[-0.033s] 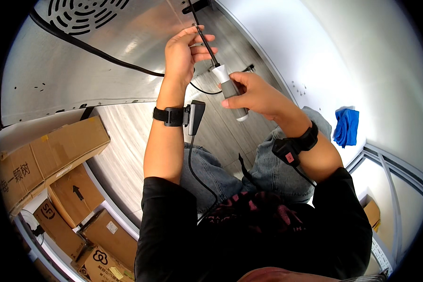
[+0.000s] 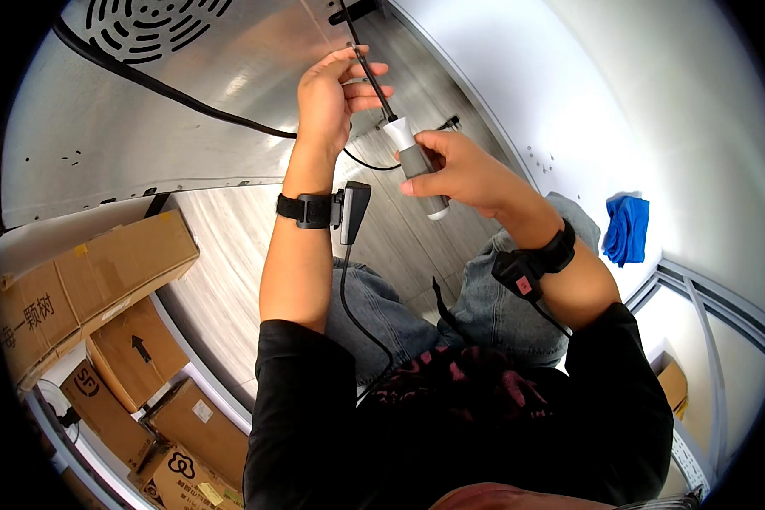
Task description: The person sits on the floor and uses a screwdriver to fasten screws into the back panel of a white appliance. They repeatedly insert and tighten screws along the edge of the panel.
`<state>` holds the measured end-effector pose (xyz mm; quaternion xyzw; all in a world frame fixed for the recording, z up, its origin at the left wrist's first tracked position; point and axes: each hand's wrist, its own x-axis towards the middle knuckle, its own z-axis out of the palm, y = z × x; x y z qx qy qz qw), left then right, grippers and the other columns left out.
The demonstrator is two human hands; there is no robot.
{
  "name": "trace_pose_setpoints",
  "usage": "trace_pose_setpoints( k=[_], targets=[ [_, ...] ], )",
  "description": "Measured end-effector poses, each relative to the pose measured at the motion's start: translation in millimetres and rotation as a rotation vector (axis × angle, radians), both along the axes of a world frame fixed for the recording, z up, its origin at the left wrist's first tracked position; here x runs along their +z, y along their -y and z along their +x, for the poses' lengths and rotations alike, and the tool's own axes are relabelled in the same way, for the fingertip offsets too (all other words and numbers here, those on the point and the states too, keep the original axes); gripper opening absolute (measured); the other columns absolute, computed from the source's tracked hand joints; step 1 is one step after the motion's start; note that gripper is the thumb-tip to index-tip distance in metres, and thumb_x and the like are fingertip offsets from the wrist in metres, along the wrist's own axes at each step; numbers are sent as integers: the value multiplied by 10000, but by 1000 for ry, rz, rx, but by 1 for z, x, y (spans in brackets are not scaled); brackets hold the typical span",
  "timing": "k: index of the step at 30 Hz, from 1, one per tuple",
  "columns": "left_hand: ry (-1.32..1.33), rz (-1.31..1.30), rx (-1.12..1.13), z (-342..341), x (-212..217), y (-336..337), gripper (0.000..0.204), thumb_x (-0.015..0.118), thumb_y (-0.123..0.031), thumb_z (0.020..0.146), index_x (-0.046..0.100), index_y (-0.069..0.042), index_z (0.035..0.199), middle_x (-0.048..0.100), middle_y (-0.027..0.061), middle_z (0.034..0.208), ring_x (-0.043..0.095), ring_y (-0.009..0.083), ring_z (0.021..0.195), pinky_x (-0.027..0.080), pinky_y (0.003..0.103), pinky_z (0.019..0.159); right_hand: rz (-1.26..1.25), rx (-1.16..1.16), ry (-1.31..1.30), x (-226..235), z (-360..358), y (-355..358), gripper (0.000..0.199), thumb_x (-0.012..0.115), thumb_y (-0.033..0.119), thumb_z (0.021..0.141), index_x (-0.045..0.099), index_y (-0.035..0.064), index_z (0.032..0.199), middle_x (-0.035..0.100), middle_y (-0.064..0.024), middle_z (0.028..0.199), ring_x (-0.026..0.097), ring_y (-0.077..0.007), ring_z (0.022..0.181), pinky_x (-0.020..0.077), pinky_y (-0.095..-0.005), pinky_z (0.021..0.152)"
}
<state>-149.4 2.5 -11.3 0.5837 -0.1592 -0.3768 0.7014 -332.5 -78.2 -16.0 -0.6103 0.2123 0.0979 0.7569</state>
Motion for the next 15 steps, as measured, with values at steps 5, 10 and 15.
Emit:
trace_pose_setpoints(
  k=[5,10,15],
  targets=[
    [14,33,9,-3,-2,-1,332,333,-193,975,544,21,1115,653,165,860,664,238,656,555,276,556,-10,10,-7,4,-4,-1,421,731,69,713,574,-42,1087,576,-13,879,521,-87,793,423,-234,693],
    [8,-19,79,-9,-5,3,277,345,-199,983,516,-2,1077,649,170,855,660,231,664,553,279,551,-141,23,-52,21,-13,12,437,736,114,694,596,-5,1090,586,-25,886,534,-104,777,430,-239,681],
    [-157,-253,130,-29,-9,24,216,365,-177,984,491,-9,1034,639,192,924,665,241,699,563,292,575,-316,-132,-38,64,-39,69,455,696,161,697,617,27,1124,630,-73,898,574,-116,741,451,-217,567]
  ],
)
